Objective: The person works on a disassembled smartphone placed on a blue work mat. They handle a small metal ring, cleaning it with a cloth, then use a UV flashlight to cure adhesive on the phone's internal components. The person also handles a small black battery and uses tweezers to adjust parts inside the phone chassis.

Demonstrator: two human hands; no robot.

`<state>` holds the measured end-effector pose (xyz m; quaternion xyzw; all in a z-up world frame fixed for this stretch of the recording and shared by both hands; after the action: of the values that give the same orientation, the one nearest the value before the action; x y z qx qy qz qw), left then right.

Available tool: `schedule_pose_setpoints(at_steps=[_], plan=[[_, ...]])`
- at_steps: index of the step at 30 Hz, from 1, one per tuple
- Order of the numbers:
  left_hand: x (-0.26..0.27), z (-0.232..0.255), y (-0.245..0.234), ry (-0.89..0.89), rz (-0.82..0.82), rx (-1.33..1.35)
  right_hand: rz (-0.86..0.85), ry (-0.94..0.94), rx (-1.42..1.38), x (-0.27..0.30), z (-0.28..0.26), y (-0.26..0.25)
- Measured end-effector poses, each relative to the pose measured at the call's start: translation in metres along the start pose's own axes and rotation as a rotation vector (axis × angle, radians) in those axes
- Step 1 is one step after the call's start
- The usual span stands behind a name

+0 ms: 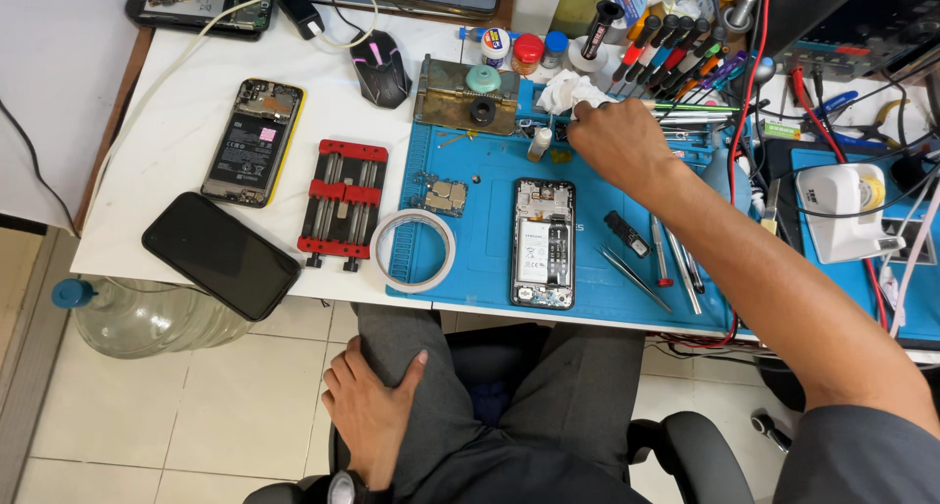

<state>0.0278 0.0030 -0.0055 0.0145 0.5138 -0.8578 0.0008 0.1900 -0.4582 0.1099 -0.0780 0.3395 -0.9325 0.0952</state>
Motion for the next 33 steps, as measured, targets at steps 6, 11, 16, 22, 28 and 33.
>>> schedule_pose_setpoints(at_steps=[6,11,16,22,28,33], plan=[[-0.016,-0.004,0.003,-0.173,-0.26,0.226,-0.036,-0.025,-0.062,-0.006,0.007,-0.002],[-0.014,-0.006,0.005,-0.227,-0.243,0.297,-0.082,-0.01,-0.158,-0.012,0.011,0.004],[-0.014,-0.007,0.007,-0.213,-0.215,0.323,-0.091,-0.007,-0.194,-0.012,0.019,0.001],[-0.013,-0.005,0.003,-0.225,-0.221,0.349,-0.093,0.01,-0.214,-0.015,0.014,0.003],[-0.014,-0.003,-0.001,-0.276,-0.246,0.384,-0.172,-0.008,-0.41,-0.023,0.019,0.001],[-0.012,-0.006,0.0,-0.265,-0.219,0.381,-0.22,0.018,-0.512,-0.021,0.024,0.006]])
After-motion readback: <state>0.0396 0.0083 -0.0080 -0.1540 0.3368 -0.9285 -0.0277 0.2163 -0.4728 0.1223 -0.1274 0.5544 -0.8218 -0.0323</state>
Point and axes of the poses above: each hand's wrist, its own x-axis away from the middle knuckle, its own y-axis out of the palm, z = x × y, the point moved 2 cm from there along -x, towards the middle knuckle, and after that the axes turned 13 degrees about x, right-handed, at the moved point
